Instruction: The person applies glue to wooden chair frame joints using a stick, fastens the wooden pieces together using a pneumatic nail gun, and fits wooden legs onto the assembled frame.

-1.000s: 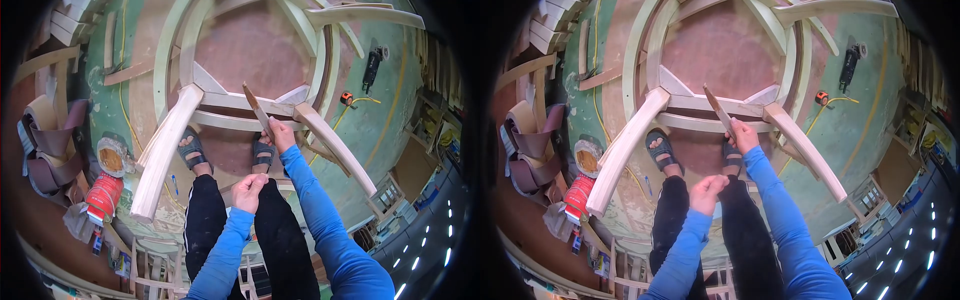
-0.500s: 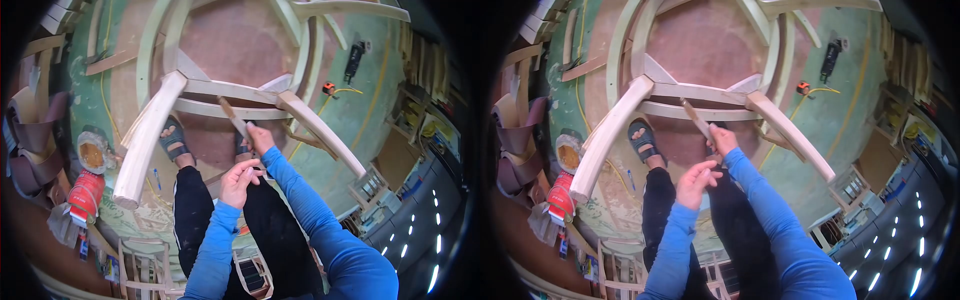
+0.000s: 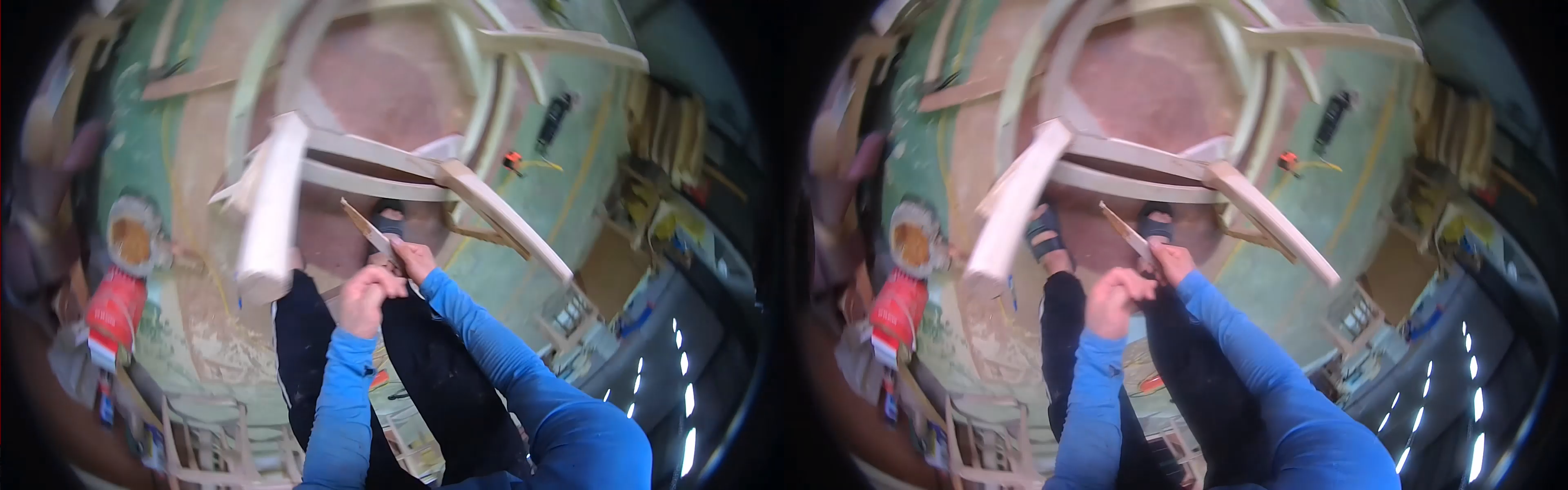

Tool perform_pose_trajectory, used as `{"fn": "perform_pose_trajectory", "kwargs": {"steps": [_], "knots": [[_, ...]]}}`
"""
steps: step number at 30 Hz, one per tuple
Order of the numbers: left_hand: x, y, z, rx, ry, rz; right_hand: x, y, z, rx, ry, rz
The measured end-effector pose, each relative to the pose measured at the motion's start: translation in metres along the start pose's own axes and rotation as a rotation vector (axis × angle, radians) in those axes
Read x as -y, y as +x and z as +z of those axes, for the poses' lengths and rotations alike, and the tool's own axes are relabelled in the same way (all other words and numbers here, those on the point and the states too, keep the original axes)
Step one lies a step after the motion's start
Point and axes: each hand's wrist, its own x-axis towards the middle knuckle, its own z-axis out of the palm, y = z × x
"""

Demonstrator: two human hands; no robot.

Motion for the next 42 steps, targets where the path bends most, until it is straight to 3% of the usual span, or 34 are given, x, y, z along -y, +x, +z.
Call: {"fn": "perform_pose_trajectory", "kwargs": {"steps": [1, 2, 4, 6, 8, 10, 12, 15, 18, 20, 21, 24, 26, 27, 29, 30, 32, 33, 35, 37, 38, 39, 42], "knots": [[-0.004, -0.006, 0.001, 0.009, 0.094, -0.124, -0.003, 0.006, 0.005, 0.020, -0.163, -0.111], [-0.011, -0.008, 0.001, 0.094, 0.124, -0.130, -0.028, 0.036, 0.009, 0.089, -0.465, -0.679], [-0.040, -0.014, 0.004, 0.288, 0.054, 0.006, 0.006, 0.040, 0.051, 0.305, -0.350, -0.308], [-0.062, -0.019, -0.006, 0.433, -0.097, 0.082, 0.034, 0.043, 0.110, 0.470, -0.376, -0.161], [-0.084, -0.027, -0.022, 0.503, -0.170, 0.112, 0.041, 0.060, 0.181, 0.421, -0.441, -0.659], [-0.107, -0.037, -0.032, 0.528, -0.295, 0.121, 0.066, 0.068, 0.249, 0.344, -0.579, -0.987], [-0.119, -0.044, -0.045, 0.550, -0.390, 0.194, 0.088, 0.063, 0.304, 0.170, -0.816, -1.165], [-0.126, -0.051, -0.057, 0.503, -0.450, 0.279, 0.107, 0.072, 0.362, 0.296, -0.708, -1.005], [-0.129, -0.053, -0.065, 0.515, -0.557, 0.397, 0.112, 0.081, 0.400, 0.222, -0.746, -1.125], [-0.127, -0.052, -0.063, 0.502, -0.495, 0.427, 0.099, 0.103, 0.414, 0.094, -0.675, -1.445], [-0.125, -0.051, -0.063, 0.516, -0.517, 0.414, 0.122, 0.088, 0.412, 0.359, -0.738, -1.018], [-0.099, -0.036, -0.063, 0.553, -0.469, 0.442, 0.097, 0.064, 0.353, 0.332, -0.958, -1.003], [-0.096, -0.044, -0.051, 0.362, -0.390, 0.348, 0.069, 0.042, 0.287, 0.330, -1.062, -0.971], [-0.084, -0.040, -0.050, 0.266, -0.362, 0.352, 0.059, 0.041, 0.244, 0.325, -0.876, -1.016], [-0.061, -0.027, -0.058, 0.136, -0.265, 0.253, 0.051, 0.015, 0.149, 0.300, -0.592, -0.693], [-0.052, -0.025, -0.059, 0.038, -0.156, 0.179, 0.037, 0.004, 0.101, 0.176, -0.818, -0.535], [-0.038, -0.024, -0.053, -0.159, 0.226, -0.015, -0.005, -0.019, 0.015, -0.107, -0.604, -0.323], [-0.029, -0.023, -0.050, -0.232, 0.384, -0.073, -0.030, -0.032, -0.031, -0.181, -0.646, -0.338], [-0.020, -0.031, -0.042, -0.267, 0.566, -0.093, -0.085, -0.062, -0.108, -0.249, -0.518, -0.143], [-0.023, -0.041, -0.026, -0.244, 0.719, -0.027, -0.120, -0.096, -0.170, -0.240, -0.761, -0.189], [-0.033, -0.046, -0.013, -0.207, 0.819, 0.027, -0.122, -0.119, -0.197, -0.131, -0.729, -0.205], [-0.049, -0.051, 0.006, -0.171, 0.920, 0.074, -0.093, -0.145, -0.214, 0.058, -0.660, 0.075], [-0.123, -0.056, 0.092, -0.119, 1.120, 0.223, -0.053, -0.194, -0.245, 0.483, -0.814, -0.047]]}}
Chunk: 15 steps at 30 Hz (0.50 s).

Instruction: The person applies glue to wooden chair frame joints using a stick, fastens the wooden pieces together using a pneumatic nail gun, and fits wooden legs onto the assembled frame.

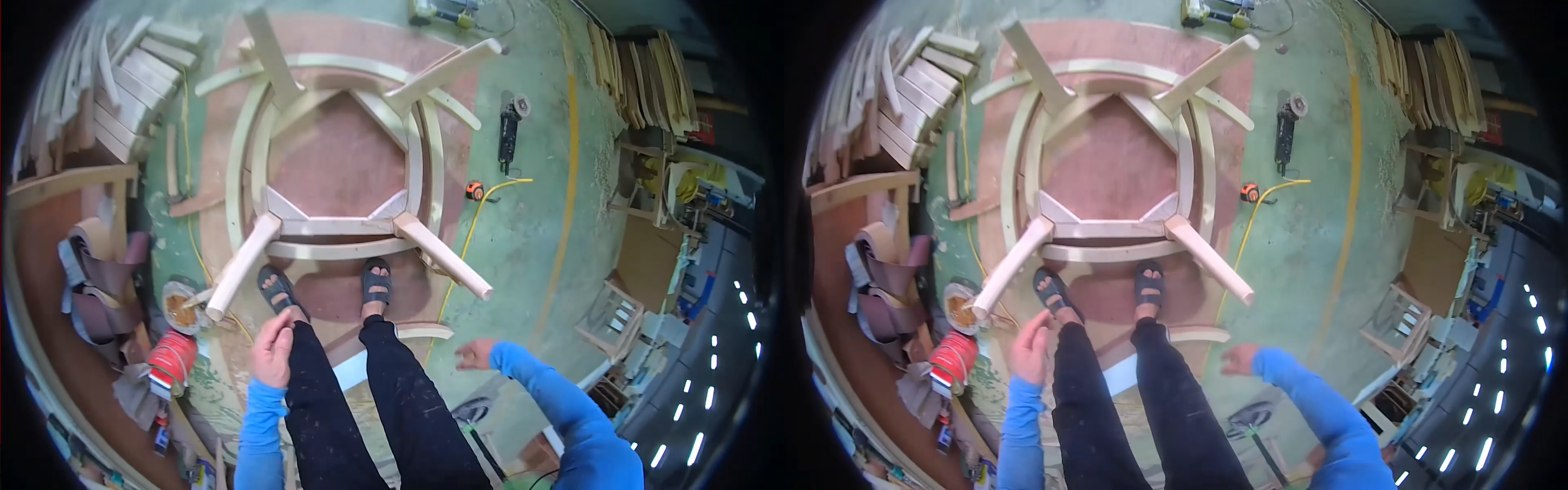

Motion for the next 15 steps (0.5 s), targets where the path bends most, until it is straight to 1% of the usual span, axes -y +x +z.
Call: {"fn": "perform_pose_trajectory", "kwargs": {"steps": [1, 2, 3, 4, 5, 6, 7, 8, 10, 11, 12, 13, 14, 15], "knots": [[-0.027, 0.013, -0.009, -0.035, 0.001, 0.043, 0.018, -0.021, -0.015, 0.102, -0.021, -0.137], [-0.055, 0.027, -0.020, -0.056, 0.045, 0.071, 0.048, -0.041, -0.039, 0.195, 0.073, -0.101], [-0.086, 0.049, -0.032, -0.061, 0.186, 0.133, 0.080, -0.059, -0.065, 0.295, 0.167, -0.061], [-0.091, 0.073, -0.044, -0.084, 0.121, 0.138, 0.101, -0.072, -0.092, 0.294, 0.193, -0.095], [-0.103, 0.101, -0.052, -0.111, 0.109, 0.166, 0.100, -0.071, -0.109, 0.073, 0.197, -0.234], [-0.100, 0.133, -0.064, -0.091, 0.053, 0.166, 0.100, -0.071, -0.122, -0.141, 0.204, -0.363], [-0.103, 0.162, -0.070, -0.078, 0.003, 0.143, 0.110, -0.079, -0.143, -0.382, 0.195, -0.290], [-0.092, 0.193, -0.081, -0.062, 0.119, 0.135, 0.123, -0.083, -0.161, -0.618, 0.185, -0.213], [-0.050, 0.258, -0.105, -0.035, 0.331, 0.102, 0.114, -0.070, -0.192, -0.959, -0.012, -0.289], [-0.026, 0.280, -0.114, -0.025, 0.425, 0.068, 0.115, -0.068, -0.207, -0.942, 0.017, -0.240], [-0.008, 0.292, -0.120, 0.002, 0.441, 0.015, 0.117, -0.067, -0.221, -0.931, 0.041, -0.191], [-0.012, 0.301, -0.119, 0.025, 0.453, -0.028, 0.118, -0.060, -0.234, -0.876, 0.055, -0.103], [-0.014, 0.305, -0.122, 0.077, 0.518, -0.068, 0.114, -0.048, -0.247, -0.925, -0.007, -0.118], [0.000, 0.311, -0.127, 0.070, 0.477, -0.085, 0.109, -0.034, -0.257, -0.968, -0.062, -0.124]]}}
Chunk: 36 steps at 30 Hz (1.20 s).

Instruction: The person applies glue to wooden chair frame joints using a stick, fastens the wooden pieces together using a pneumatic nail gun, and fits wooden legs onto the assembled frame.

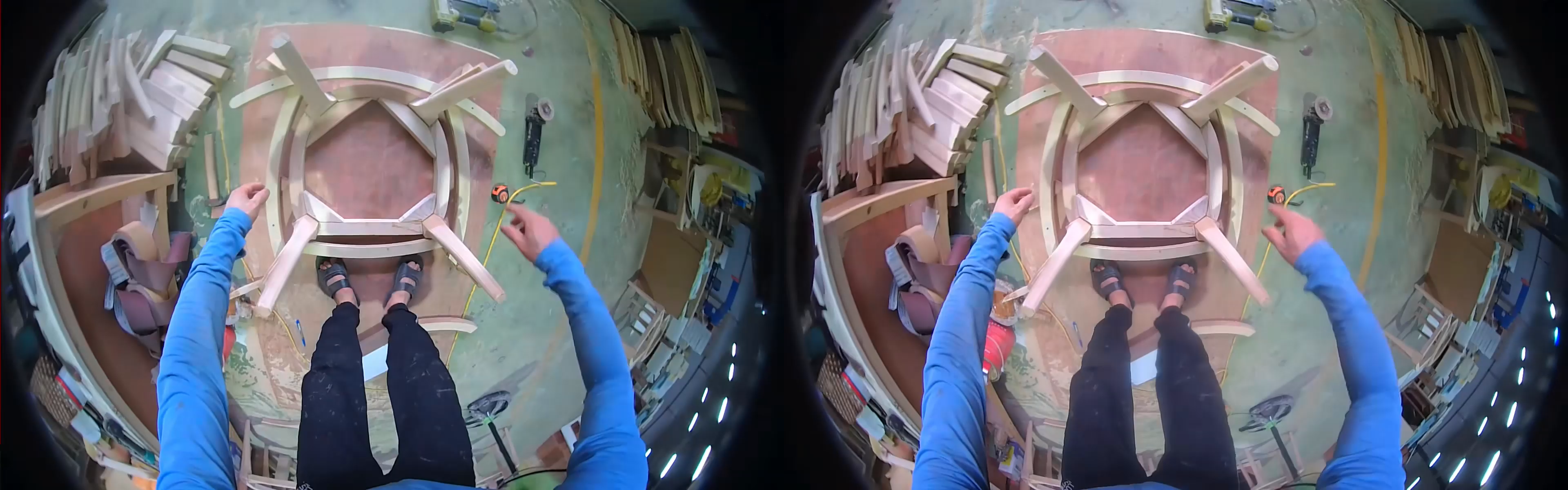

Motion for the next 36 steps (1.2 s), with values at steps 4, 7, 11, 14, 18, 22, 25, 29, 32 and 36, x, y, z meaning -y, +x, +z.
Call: {"fn": "perform_pose_trajectory", "kwargs": {"steps": [4, 7, 11, 14, 18, 22, 25, 29, 32, 36], "knots": [[0.010, 0.023, 0.012, 0.062, -0.150, -0.129, -0.013, 0.095, 0.009, -0.062, 0.076, 0.118], [0.031, 0.032, 0.021, 0.118, 0.124, -0.127, -0.043, 0.159, 0.045, 0.006, -0.044, 0.215], [0.037, 0.030, 0.040, 0.195, 0.427, -0.148, -0.091, 0.222, 0.099, -0.127, -0.102, 0.182], [0.046, 0.046, 0.057, 0.133, 0.479, -0.143, -0.089, 0.237, 0.120, 0.028, 0.000, 0.284], [0.067, 0.117, 0.094, 0.028, 0.571, -0.169, -0.114, 0.251, 0.175, 0.101, -0.247, 0.246], [0.103, 0.212, 0.137, -0.097, 0.770, -0.165, -0.110, 0.270, 0.226, 0.207, -0.308, 0.294], [0.067, 0.226, 0.149, -0.097, 0.774, -0.249, -0.104, 0.272, 0.248, 0.249, -0.268, 0.373], [0.072, 0.239, 0.155, -0.152, 0.852, -0.287, -0.126, 0.279, 0.292, 0.097, -0.240, 0.430], [0.083, 0.246, 0.154, -0.142, 0.823, -0.256, -0.142, 0.289, 0.310, -0.037, -0.190, 0.431], [0.090, 0.239, 0.150, -0.160, 0.784, -0.170, -0.132, 0.292, 0.299, 0.143, -0.132, 0.530]]}}
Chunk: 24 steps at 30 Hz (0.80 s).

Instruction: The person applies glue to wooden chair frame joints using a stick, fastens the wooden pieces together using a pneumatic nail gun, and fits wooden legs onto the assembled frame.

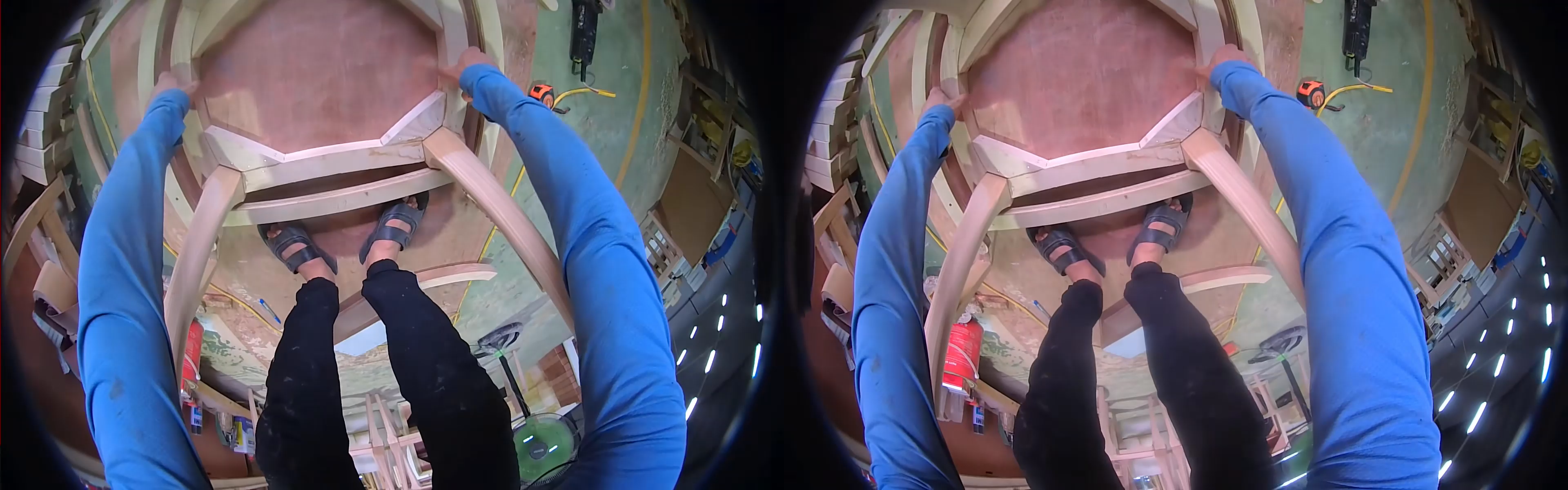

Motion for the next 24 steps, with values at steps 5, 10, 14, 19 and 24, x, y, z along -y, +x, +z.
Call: {"fn": "perform_pose_trajectory", "kwargs": {"steps": [5, 10, 14, 19, 24], "knots": [[-0.009, -0.007, -0.012, 0.040, -0.043, -0.045, -0.007, 0.001, 0.001, -0.013, -0.039, -0.104], [-0.006, -0.008, -0.019, 0.024, -0.008, -0.044, -0.005, -0.015, -0.005, 0.083, 0.052, 0.019], [0.007, -0.005, -0.025, -0.126, -0.007, -0.008, -0.028, -0.023, -0.011, -0.165, -0.013, -0.219], [0.005, -0.055, -0.089, -0.066, -0.057, -0.007, -0.024, -0.090, -0.078, -0.165, 0.000, -0.158], [-0.005, -0.121, -0.156, -0.111, -0.212, -0.021, -0.033, -0.171, -0.162, -0.246, 0.068, -0.131]]}}
